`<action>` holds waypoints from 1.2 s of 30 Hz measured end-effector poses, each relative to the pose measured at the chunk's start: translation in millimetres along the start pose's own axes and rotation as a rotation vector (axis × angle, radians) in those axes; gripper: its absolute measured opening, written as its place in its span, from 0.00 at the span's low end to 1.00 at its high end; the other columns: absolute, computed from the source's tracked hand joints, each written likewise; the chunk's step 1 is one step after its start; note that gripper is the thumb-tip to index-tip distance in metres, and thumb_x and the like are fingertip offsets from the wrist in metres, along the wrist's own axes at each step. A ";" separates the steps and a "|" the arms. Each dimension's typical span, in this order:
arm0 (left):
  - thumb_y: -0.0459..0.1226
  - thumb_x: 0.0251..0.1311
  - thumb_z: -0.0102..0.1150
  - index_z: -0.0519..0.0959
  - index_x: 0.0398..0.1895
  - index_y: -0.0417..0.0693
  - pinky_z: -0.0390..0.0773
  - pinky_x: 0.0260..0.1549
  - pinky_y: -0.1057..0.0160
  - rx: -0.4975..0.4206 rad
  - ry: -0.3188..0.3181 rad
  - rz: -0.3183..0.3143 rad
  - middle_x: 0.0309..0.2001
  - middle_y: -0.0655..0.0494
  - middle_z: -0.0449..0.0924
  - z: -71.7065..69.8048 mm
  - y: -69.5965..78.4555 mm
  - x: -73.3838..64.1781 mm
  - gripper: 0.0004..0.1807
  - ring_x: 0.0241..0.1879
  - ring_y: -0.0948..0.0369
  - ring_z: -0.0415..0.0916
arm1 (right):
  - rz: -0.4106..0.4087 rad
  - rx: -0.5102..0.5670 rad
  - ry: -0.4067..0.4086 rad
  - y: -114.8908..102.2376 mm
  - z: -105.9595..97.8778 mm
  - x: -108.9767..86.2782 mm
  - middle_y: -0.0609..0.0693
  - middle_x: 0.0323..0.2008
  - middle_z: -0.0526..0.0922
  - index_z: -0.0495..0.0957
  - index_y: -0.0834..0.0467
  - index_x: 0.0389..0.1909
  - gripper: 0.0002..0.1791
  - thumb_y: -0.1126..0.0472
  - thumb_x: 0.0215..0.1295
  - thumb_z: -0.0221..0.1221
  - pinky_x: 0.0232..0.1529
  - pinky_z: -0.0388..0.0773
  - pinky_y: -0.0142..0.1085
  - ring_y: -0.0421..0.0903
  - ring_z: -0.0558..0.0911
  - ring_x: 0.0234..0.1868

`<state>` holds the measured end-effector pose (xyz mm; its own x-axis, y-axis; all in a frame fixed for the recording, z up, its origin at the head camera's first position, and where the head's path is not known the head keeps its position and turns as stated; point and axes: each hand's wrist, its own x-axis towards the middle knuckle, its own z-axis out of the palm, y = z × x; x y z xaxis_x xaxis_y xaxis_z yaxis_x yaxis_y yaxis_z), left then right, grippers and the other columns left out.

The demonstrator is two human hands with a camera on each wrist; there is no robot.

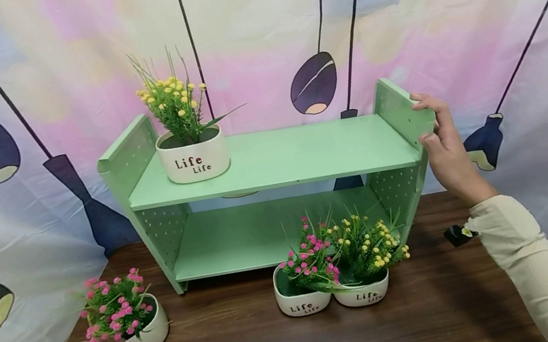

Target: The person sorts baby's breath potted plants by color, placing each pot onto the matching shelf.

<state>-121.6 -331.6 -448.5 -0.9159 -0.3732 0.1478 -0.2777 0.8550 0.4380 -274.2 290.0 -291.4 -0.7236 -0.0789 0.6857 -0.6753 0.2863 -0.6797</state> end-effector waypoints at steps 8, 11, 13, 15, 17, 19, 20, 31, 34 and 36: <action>0.38 0.62 0.74 0.81 0.56 0.28 0.77 0.31 0.40 -0.004 0.059 0.100 0.44 0.41 0.80 -9.7 11.6 -10.1 0.25 0.37 0.40 0.80 | 0.002 0.003 0.006 -1.9 1.1 0.0 0.41 0.82 0.54 0.58 0.63 0.73 0.29 0.73 0.72 0.33 0.52 0.67 0.40 0.52 0.66 0.67; 0.38 0.63 0.73 0.81 0.57 0.29 0.77 0.32 0.38 0.004 0.076 0.139 0.47 0.40 0.79 -13.7 16.0 -13.6 0.25 0.39 0.37 0.79 | 0.000 -0.013 0.004 -2.5 1.1 -0.5 0.41 0.82 0.54 0.58 0.63 0.73 0.29 0.73 0.72 0.33 0.52 0.67 0.39 0.52 0.66 0.67; 0.38 0.64 0.72 0.80 0.57 0.29 0.76 0.34 0.35 0.008 0.075 0.151 0.50 0.38 0.78 -16.0 19.2 -15.5 0.24 0.41 0.34 0.78 | -0.001 -0.014 0.003 -2.7 1.3 -0.5 0.41 0.82 0.54 0.58 0.63 0.73 0.29 0.73 0.72 0.33 0.52 0.66 0.39 0.52 0.66 0.66; 0.38 0.66 0.71 0.80 0.56 0.30 0.76 0.35 0.35 0.009 0.069 0.153 0.51 0.38 0.78 -18.4 22.8 -17.0 0.23 0.42 0.34 0.78 | 0.001 -0.007 0.000 -3.0 1.4 -0.4 0.41 0.82 0.54 0.58 0.63 0.73 0.29 0.73 0.72 0.33 0.53 0.66 0.40 0.52 0.66 0.66; 0.38 0.66 0.71 0.80 0.56 0.30 0.76 0.35 0.35 0.006 0.076 0.158 0.52 0.38 0.77 -20.2 26.9 -18.3 0.22 0.42 0.35 0.79 | 0.001 -0.004 -0.002 -3.2 1.6 -0.4 0.41 0.82 0.54 0.58 0.63 0.73 0.29 0.73 0.73 0.33 0.53 0.66 0.40 0.52 0.65 0.67; 0.38 0.66 0.71 0.81 0.56 0.31 0.77 0.33 0.37 0.000 0.085 0.164 0.51 0.40 0.77 -22.0 30.5 -19.3 0.22 0.40 0.37 0.79 | 0.003 -0.005 -0.002 -3.4 1.5 -0.4 0.41 0.82 0.53 0.58 0.62 0.74 0.29 0.72 0.73 0.33 0.53 0.66 0.40 0.53 0.65 0.68; 0.38 0.66 0.71 0.81 0.55 0.32 0.77 0.31 0.39 -0.002 0.093 0.169 0.50 0.41 0.77 -22.7 32.3 -19.9 0.21 0.38 0.40 0.79 | 0.005 -0.008 -0.002 -3.5 1.5 -0.5 0.40 0.82 0.53 0.58 0.62 0.74 0.29 0.72 0.73 0.33 0.53 0.66 0.40 0.53 0.65 0.68; 0.38 0.69 0.69 0.79 0.59 0.26 0.73 0.42 0.24 -0.027 0.081 0.241 0.64 0.27 0.74 -28.8 54.4 -20.1 0.24 0.57 0.28 0.77 | 0.004 -0.004 -0.007 -2.1 0.8 -0.8 0.40 0.82 0.53 0.57 0.62 0.74 0.29 0.72 0.73 0.32 0.52 0.67 0.40 0.53 0.66 0.67; 0.37 0.69 0.68 0.79 0.58 0.26 0.72 0.45 0.23 -0.043 0.100 0.272 0.64 0.24 0.74 -29.2 62.4 -19.1 0.23 0.59 0.28 0.75 | 0.006 -0.004 -0.010 -1.9 0.6 -0.9 0.40 0.82 0.52 0.57 0.62 0.74 0.29 0.72 0.73 0.32 0.51 0.68 0.40 0.53 0.66 0.67; 0.35 0.68 0.68 0.80 0.56 0.26 0.73 0.45 0.23 -0.044 0.118 0.299 0.62 0.24 0.75 -29.6 68.1 -18.6 0.21 0.59 0.26 0.74 | 0.006 -0.008 -0.010 -1.9 0.5 -1.0 0.40 0.82 0.52 0.57 0.62 0.74 0.29 0.72 0.73 0.32 0.51 0.68 0.40 0.52 0.66 0.67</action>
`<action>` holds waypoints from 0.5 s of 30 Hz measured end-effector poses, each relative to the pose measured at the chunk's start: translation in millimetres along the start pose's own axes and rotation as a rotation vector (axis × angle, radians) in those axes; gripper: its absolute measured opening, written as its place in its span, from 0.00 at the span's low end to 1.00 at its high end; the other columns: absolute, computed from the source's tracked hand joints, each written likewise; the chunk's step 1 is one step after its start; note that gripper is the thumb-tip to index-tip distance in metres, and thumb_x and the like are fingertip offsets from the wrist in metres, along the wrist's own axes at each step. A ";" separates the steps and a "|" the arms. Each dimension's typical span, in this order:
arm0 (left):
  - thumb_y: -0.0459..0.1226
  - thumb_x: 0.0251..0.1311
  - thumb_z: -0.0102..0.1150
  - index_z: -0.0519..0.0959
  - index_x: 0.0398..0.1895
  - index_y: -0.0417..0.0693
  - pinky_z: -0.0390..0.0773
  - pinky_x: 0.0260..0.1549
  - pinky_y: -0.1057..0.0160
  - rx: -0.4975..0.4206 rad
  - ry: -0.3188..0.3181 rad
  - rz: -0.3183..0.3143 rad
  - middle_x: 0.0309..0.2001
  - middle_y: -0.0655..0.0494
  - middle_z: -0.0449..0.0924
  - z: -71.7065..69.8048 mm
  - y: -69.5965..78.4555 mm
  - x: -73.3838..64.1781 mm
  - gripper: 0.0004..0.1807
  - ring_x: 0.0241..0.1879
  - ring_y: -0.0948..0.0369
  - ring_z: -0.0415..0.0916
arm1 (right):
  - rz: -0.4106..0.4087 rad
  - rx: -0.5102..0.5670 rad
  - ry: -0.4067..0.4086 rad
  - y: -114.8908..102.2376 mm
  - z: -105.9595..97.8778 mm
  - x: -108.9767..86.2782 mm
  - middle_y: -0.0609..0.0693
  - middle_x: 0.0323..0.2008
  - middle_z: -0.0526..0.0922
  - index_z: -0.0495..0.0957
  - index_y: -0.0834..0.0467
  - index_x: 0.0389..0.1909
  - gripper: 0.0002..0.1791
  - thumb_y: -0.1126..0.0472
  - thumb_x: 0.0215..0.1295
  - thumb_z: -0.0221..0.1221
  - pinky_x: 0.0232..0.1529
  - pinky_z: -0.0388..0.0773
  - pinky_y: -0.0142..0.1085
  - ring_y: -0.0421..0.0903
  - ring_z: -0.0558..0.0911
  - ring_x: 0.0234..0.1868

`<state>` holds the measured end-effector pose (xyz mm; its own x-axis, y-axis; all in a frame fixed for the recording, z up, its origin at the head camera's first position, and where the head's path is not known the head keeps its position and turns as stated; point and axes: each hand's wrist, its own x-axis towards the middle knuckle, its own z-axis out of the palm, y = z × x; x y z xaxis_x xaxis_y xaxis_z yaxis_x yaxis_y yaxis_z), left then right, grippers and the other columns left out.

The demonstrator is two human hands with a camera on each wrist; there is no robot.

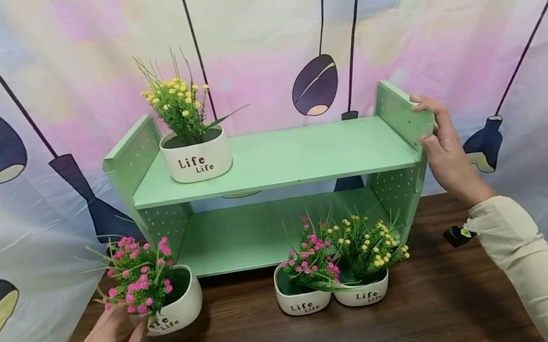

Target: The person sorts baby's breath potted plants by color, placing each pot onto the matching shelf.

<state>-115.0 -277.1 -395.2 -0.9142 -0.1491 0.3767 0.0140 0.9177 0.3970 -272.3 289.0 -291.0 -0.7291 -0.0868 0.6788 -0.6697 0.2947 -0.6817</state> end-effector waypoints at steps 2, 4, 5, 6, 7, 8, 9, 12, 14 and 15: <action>0.34 0.67 0.68 0.81 0.55 0.26 0.73 0.44 0.23 0.002 0.011 0.028 0.60 0.24 0.77 -0.1 5.1 2.3 0.20 0.57 0.26 0.75 | -0.001 -0.003 0.002 0.1 0.2 0.0 0.40 0.82 0.52 0.57 0.62 0.74 0.29 0.72 0.73 0.32 0.51 0.68 0.40 0.52 0.66 0.66; 0.33 0.66 0.69 0.82 0.53 0.28 0.74 0.42 0.24 -0.002 0.018 0.056 0.59 0.25 0.78 -0.3 9.8 4.7 0.18 0.55 0.26 0.77 | -0.001 -0.004 0.004 0.2 0.4 -0.1 0.40 0.82 0.52 0.57 0.62 0.74 0.29 0.72 0.73 0.32 0.51 0.68 0.40 0.52 0.66 0.66; 0.33 0.66 0.69 0.82 0.52 0.28 0.74 0.42 0.24 -0.005 0.018 0.068 0.59 0.25 0.78 -0.3 12.3 6.0 0.17 0.54 0.27 0.77 | -0.001 -0.007 0.005 0.2 0.4 -0.2 0.40 0.82 0.52 0.57 0.62 0.74 0.29 0.72 0.73 0.32 0.51 0.68 0.40 0.52 0.66 0.66; 0.33 0.65 0.69 0.83 0.52 0.29 0.75 0.41 0.25 -0.012 0.024 0.083 0.57 0.26 0.79 -0.1 14.6 7.4 0.17 0.53 0.27 0.78 | -0.001 -0.009 0.006 0.2 0.5 -0.3 0.40 0.82 0.52 0.57 0.62 0.74 0.29 0.72 0.73 0.32 0.51 0.68 0.40 0.52 0.66 0.66; 0.33 0.65 0.69 0.83 0.52 0.30 0.75 0.40 0.25 -0.019 0.027 0.095 0.57 0.27 0.80 0.1 17.2 8.7 0.16 0.52 0.28 0.79 | -0.001 -0.007 0.006 0.3 0.6 -0.3 0.40 0.82 0.52 0.57 0.62 0.74 0.29 0.72 0.73 0.32 0.51 0.68 0.40 0.52 0.66 0.66; 0.33 0.65 0.70 0.84 0.51 0.31 0.75 0.39 0.26 -0.027 0.035 0.109 0.56 0.29 0.81 0.4 19.7 10.1 0.16 0.50 0.29 0.80 | -0.001 -0.007 0.006 0.3 0.6 -0.3 0.40 0.82 0.52 0.57 0.62 0.74 0.29 0.72 0.73 0.32 0.51 0.68 0.40 0.52 0.66 0.66; 0.33 0.64 0.70 0.85 0.50 0.33 0.76 0.38 0.26 -0.034 0.044 0.123 0.54 0.31 0.82 0.8 22.4 11.7 0.15 0.49 0.30 0.81 | -0.001 -0.006 0.006 0.3 0.7 -0.2 0.40 0.82 0.52 0.57 0.62 0.74 0.29 0.72 0.73 0.32 0.51 0.68 0.40 0.52 0.66 0.66; 0.34 0.65 0.70 0.85 0.50 0.35 0.76 0.39 0.26 -0.053 0.041 0.144 0.54 0.33 0.83 2.3 31.0 17.4 0.14 0.52 0.30 0.81 | -0.002 -0.004 0.006 0.5 0.7 0.1 0.40 0.82 0.53 0.57 0.62 0.74 0.29 0.72 0.73 0.32 0.52 0.68 0.40 0.52 0.66 0.67; 0.34 0.65 0.70 0.85 0.50 0.35 0.77 0.40 0.27 -0.067 0.032 0.149 0.56 0.33 0.83 3.5 36.5 21.0 0.14 0.51 0.31 0.82 | -0.006 -0.011 0.007 0.7 0.5 0.4 0.40 0.82 0.53 0.57 0.62 0.74 0.29 0.72 0.73 0.32 0.52 0.67 0.40 0.52 0.65 0.67; 0.34 0.66 0.70 0.85 0.49 0.36 0.77 0.39 0.28 -0.072 0.025 0.150 0.55 0.34 0.83 4.3 39.1 22.8 0.13 0.50 0.33 0.82 | -0.007 -0.013 0.008 0.7 0.4 0.4 0.40 0.82 0.53 0.57 0.62 0.74 0.29 0.72 0.73 0.32 0.52 0.67 0.40 0.52 0.65 0.67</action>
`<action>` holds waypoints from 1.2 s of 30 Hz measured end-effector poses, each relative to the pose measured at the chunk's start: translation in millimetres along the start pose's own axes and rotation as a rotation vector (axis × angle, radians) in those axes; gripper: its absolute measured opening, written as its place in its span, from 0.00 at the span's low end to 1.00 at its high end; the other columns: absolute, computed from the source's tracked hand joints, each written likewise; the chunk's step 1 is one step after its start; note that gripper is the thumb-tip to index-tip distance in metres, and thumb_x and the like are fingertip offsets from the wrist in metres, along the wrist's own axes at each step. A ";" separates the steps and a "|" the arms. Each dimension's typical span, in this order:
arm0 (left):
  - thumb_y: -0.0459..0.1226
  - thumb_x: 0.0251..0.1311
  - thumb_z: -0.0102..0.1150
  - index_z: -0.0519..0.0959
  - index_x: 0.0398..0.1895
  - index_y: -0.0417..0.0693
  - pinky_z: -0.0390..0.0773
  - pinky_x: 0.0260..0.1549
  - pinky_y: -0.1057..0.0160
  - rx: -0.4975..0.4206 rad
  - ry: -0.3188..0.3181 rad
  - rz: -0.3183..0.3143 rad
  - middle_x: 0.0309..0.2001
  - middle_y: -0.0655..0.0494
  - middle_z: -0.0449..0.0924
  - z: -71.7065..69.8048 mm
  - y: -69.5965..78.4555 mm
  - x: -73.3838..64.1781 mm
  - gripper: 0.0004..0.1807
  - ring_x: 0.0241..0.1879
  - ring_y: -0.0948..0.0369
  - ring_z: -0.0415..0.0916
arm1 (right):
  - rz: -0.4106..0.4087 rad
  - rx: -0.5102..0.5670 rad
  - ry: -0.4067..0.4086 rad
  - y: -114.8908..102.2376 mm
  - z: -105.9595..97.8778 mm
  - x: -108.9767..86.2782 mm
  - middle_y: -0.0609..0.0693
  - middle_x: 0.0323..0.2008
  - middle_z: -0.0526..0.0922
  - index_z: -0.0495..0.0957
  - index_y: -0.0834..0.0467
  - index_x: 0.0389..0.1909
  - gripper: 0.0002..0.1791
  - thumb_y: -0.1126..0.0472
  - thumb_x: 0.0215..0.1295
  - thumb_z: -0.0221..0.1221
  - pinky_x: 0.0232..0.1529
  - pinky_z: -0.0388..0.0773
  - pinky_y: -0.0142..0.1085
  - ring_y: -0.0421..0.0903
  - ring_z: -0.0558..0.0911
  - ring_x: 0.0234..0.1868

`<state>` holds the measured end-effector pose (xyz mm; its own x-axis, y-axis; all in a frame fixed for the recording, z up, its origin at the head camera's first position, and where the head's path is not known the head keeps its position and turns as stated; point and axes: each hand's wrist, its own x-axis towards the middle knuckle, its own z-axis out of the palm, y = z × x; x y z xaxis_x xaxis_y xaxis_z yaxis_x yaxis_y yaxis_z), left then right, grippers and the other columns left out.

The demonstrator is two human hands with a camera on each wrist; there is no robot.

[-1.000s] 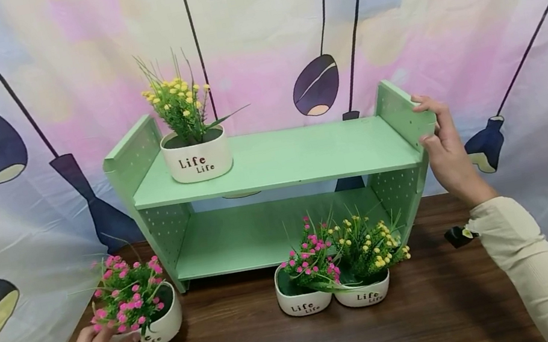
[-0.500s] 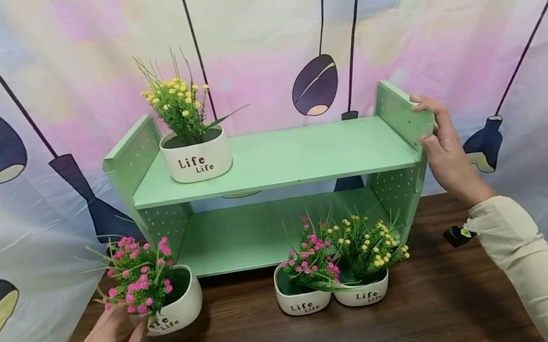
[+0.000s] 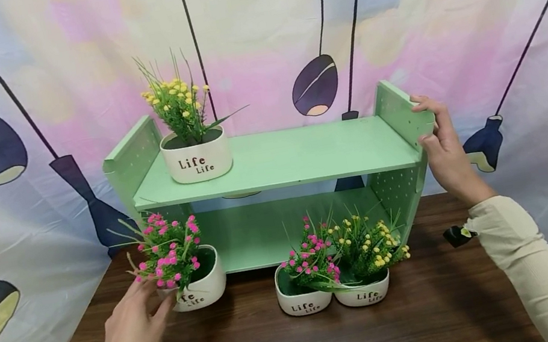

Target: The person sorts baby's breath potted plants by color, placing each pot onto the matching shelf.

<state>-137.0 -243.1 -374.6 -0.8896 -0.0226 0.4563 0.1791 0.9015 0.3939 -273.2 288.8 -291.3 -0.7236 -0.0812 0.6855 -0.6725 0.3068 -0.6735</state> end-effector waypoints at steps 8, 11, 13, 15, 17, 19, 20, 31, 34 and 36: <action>0.35 0.66 0.71 0.85 0.52 0.34 0.78 0.37 0.32 -0.040 -0.007 0.008 0.50 0.40 0.84 11.5 11.9 12.4 0.16 0.43 0.40 0.83 | -0.011 -0.019 0.008 -0.1 0.0 0.3 0.41 0.82 0.53 0.57 0.63 0.73 0.28 0.72 0.73 0.32 0.53 0.65 0.40 0.51 0.66 0.67; 0.36 0.67 0.70 0.84 0.54 0.32 0.79 0.40 0.31 -0.052 -0.022 0.000 0.53 0.37 0.83 17.1 14.3 16.4 0.17 0.46 0.38 0.84 | -0.009 -0.021 0.009 -0.3 0.1 0.0 0.40 0.82 0.53 0.57 0.63 0.73 0.28 0.72 0.74 0.32 0.54 0.64 0.40 0.51 0.65 0.69; 0.35 0.68 0.69 0.85 0.53 0.32 0.79 0.41 0.31 -0.061 -0.024 -0.002 0.54 0.37 0.83 21.0 15.3 19.2 0.16 0.48 0.38 0.84 | -0.008 -0.019 0.009 -0.2 0.3 -0.2 0.40 0.82 0.53 0.58 0.63 0.73 0.28 0.72 0.74 0.32 0.55 0.64 0.40 0.51 0.64 0.69; 0.35 0.68 0.69 0.86 0.52 0.34 0.79 0.44 0.30 -0.071 -0.019 -0.001 0.57 0.37 0.83 25.2 15.8 22.1 0.14 0.54 0.36 0.82 | -0.005 -0.013 0.009 -0.1 0.5 -0.5 0.41 0.82 0.53 0.58 0.63 0.73 0.28 0.72 0.74 0.32 0.55 0.64 0.39 0.52 0.64 0.70; 0.34 0.68 0.68 0.87 0.50 0.36 0.78 0.47 0.29 -0.084 -0.020 -0.003 0.57 0.38 0.83 28.7 16.2 25.3 0.12 0.59 0.35 0.80 | -0.003 -0.010 0.009 0.1 0.6 -0.6 0.41 0.82 0.53 0.58 0.63 0.74 0.28 0.72 0.74 0.32 0.54 0.65 0.39 0.52 0.65 0.69; 0.35 0.69 0.68 0.87 0.50 0.36 0.77 0.51 0.29 -0.092 -0.024 -0.005 0.58 0.36 0.83 31.9 16.6 28.2 0.12 0.64 0.35 0.76 | -0.005 -0.014 0.010 0.5 0.7 -0.7 0.41 0.82 0.53 0.57 0.63 0.73 0.28 0.72 0.74 0.32 0.54 0.64 0.39 0.51 0.64 0.70; 0.35 0.69 0.68 0.87 0.51 0.35 0.76 0.54 0.28 -0.096 -0.026 -0.007 0.60 0.35 0.82 33.3 16.9 29.6 0.13 0.68 0.34 0.72 | -0.007 -0.017 0.011 0.6 0.9 -0.6 0.41 0.82 0.53 0.57 0.63 0.73 0.28 0.72 0.74 0.32 0.55 0.64 0.39 0.51 0.64 0.70; 0.35 0.69 0.69 0.88 0.44 0.40 0.80 0.41 0.39 -0.134 0.010 -0.006 0.48 0.44 0.83 51.0 16.9 40.5 0.07 0.44 0.46 0.83 | -0.014 -0.015 0.017 -0.9 2.1 0.9 0.41 0.82 0.54 0.58 0.63 0.73 0.28 0.71 0.74 0.33 0.56 0.62 0.40 0.51 0.64 0.70; 0.34 0.68 0.69 0.88 0.45 0.38 0.80 0.41 0.37 -0.128 0.030 0.011 0.48 0.43 0.83 56.2 15.0 44.6 0.08 0.46 0.43 0.83 | -0.026 -0.019 0.021 -0.3 2.4 1.4 0.42 0.82 0.54 0.58 0.64 0.72 0.27 0.72 0.74 0.33 0.56 0.59 0.40 0.49 0.61 0.73; 0.34 0.68 0.69 0.88 0.46 0.37 0.80 0.41 0.37 -0.127 0.040 0.018 0.48 0.42 0.83 59.8 13.9 47.4 0.09 0.46 0.43 0.83 | -0.039 -0.023 0.027 0.3 2.5 1.8 0.44 0.81 0.55 0.58 0.65 0.72 0.27 0.72 0.73 0.33 0.56 0.56 0.40 0.47 0.59 0.76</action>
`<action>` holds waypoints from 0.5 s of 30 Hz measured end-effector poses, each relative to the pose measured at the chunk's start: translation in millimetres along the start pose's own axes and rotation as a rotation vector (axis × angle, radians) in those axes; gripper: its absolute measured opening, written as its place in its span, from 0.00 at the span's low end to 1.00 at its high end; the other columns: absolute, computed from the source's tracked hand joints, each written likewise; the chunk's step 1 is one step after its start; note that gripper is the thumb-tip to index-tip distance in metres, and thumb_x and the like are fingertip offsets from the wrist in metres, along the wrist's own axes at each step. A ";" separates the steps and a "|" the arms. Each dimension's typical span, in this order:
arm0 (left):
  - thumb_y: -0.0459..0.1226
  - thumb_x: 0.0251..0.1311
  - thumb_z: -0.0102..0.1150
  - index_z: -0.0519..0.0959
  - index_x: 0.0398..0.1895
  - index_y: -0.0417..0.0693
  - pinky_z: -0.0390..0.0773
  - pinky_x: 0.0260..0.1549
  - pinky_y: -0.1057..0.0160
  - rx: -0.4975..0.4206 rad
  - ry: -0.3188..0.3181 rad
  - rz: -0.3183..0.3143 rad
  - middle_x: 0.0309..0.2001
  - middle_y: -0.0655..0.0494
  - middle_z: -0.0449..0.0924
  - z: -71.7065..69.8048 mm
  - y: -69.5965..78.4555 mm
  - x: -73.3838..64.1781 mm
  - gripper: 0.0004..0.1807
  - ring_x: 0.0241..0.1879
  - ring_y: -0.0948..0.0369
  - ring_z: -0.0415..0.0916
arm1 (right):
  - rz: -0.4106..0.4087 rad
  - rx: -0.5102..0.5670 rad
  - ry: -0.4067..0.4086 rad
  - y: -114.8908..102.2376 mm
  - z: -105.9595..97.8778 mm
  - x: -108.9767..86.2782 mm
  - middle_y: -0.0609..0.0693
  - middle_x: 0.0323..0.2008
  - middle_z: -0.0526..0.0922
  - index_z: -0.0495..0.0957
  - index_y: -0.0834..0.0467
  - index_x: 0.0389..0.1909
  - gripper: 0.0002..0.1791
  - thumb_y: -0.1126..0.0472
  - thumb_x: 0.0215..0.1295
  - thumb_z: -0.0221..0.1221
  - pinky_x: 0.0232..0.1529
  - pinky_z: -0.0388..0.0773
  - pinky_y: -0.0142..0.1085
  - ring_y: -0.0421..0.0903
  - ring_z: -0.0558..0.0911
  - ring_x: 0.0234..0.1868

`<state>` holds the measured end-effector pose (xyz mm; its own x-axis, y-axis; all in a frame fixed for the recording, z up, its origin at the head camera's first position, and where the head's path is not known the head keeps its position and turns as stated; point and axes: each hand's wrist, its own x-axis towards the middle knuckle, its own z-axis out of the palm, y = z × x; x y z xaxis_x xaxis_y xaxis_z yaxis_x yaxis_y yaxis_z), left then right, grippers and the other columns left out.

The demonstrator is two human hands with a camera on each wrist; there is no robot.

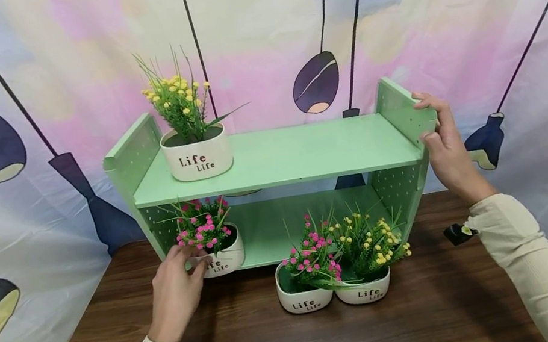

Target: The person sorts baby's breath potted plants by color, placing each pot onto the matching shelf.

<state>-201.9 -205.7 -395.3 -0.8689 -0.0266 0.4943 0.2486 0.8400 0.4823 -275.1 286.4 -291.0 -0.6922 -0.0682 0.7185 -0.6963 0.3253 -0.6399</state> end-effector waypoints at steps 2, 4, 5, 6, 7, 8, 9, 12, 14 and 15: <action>0.35 0.68 0.70 0.88 0.45 0.37 0.80 0.41 0.37 -0.003 0.006 0.001 0.47 0.43 0.83 2.7 -1.3 1.8 0.09 0.45 0.43 0.83 | -0.013 -0.003 0.005 0.1 0.5 0.3 0.45 0.81 0.56 0.59 0.66 0.71 0.27 0.73 0.73 0.33 0.55 0.54 0.40 0.46 0.55 0.79; 0.35 0.68 0.70 0.88 0.46 0.37 0.80 0.42 0.36 -0.007 0.015 0.001 0.47 0.43 0.83 6.0 -2.5 3.5 0.10 0.45 0.42 0.83 | -0.018 -0.007 0.009 0.0 0.9 0.4 0.46 0.81 0.56 0.59 0.67 0.71 0.26 0.73 0.73 0.33 0.54 0.53 0.40 0.45 0.54 0.80; 0.35 0.68 0.70 0.87 0.46 0.36 0.80 0.42 0.36 -0.008 0.021 0.002 0.47 0.43 0.83 7.8 -3.1 4.3 0.10 0.45 0.42 0.83 | -0.017 -0.005 0.008 -0.2 1.1 0.3 0.45 0.81 0.56 0.59 0.67 0.71 0.26 0.73 0.73 0.33 0.54 0.53 0.40 0.45 0.54 0.80; 0.35 0.68 0.70 0.87 0.46 0.37 0.80 0.42 0.35 -0.010 0.029 0.004 0.47 0.42 0.83 9.6 -3.7 5.2 0.10 0.45 0.42 0.83 | -0.015 -0.004 0.008 -0.3 1.2 0.2 0.44 0.81 0.56 0.59 0.66 0.71 0.27 0.73 0.73 0.33 0.54 0.53 0.40 0.45 0.54 0.80; 0.35 0.68 0.70 0.87 0.45 0.37 0.80 0.41 0.36 -0.013 0.034 0.007 0.47 0.42 0.84 11.3 -4.2 6.0 0.10 0.45 0.42 0.83 | -0.014 -0.004 0.009 -0.5 1.3 0.2 0.45 0.81 0.56 0.59 0.66 0.71 0.27 0.73 0.73 0.33 0.53 0.53 0.40 0.45 0.54 0.80; 0.35 0.68 0.71 0.87 0.45 0.37 0.80 0.41 0.37 -0.018 0.040 0.010 0.47 0.42 0.84 13.2 -4.8 6.9 0.09 0.45 0.42 0.83 | -0.011 -0.004 0.009 -0.7 1.3 0.1 0.45 0.81 0.56 0.59 0.66 0.71 0.27 0.73 0.73 0.33 0.53 0.53 0.40 0.45 0.54 0.80; 0.34 0.67 0.71 0.87 0.45 0.36 0.80 0.40 0.37 -0.022 0.045 0.014 0.47 0.42 0.84 15.1 -5.4 8.0 0.09 0.44 0.43 0.83 | -0.007 -0.003 0.009 -0.8 1.3 0.0 0.45 0.81 0.56 0.59 0.66 0.71 0.27 0.73 0.73 0.33 0.53 0.54 0.40 0.45 0.55 0.79; 0.33 0.67 0.70 0.87 0.45 0.36 0.80 0.38 0.40 -0.036 0.053 0.021 0.46 0.42 0.83 19.5 -7.0 10.7 0.09 0.42 0.44 0.82 | -0.007 -0.009 0.011 -1.1 1.2 0.3 0.48 0.81 0.56 0.59 0.66 0.71 0.27 0.72 0.73 0.33 0.53 0.53 0.39 0.45 0.54 0.80; 0.33 0.68 0.70 0.87 0.45 0.35 0.80 0.38 0.40 -0.043 0.054 0.021 0.46 0.42 0.83 21.4 -7.6 12.1 0.09 0.42 0.45 0.82 | -0.002 -0.007 0.009 -1.4 1.1 0.2 0.50 0.82 0.55 0.59 0.65 0.71 0.27 0.72 0.73 0.33 0.54 0.53 0.40 0.45 0.54 0.80; 0.33 0.68 0.70 0.87 0.45 0.35 0.80 0.38 0.40 -0.045 0.055 0.021 0.46 0.42 0.83 22.1 -7.9 12.6 0.09 0.42 0.45 0.81 | -0.002 -0.004 0.006 -1.5 1.1 0.2 0.51 0.82 0.54 0.58 0.65 0.71 0.27 0.72 0.73 0.33 0.54 0.53 0.40 0.45 0.54 0.80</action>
<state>-224.3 -200.7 -408.9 -0.8387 -0.0401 0.5431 0.2866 0.8155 0.5028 -274.4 284.9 -290.2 -0.6898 -0.0633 0.7212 -0.6966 0.3293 -0.6374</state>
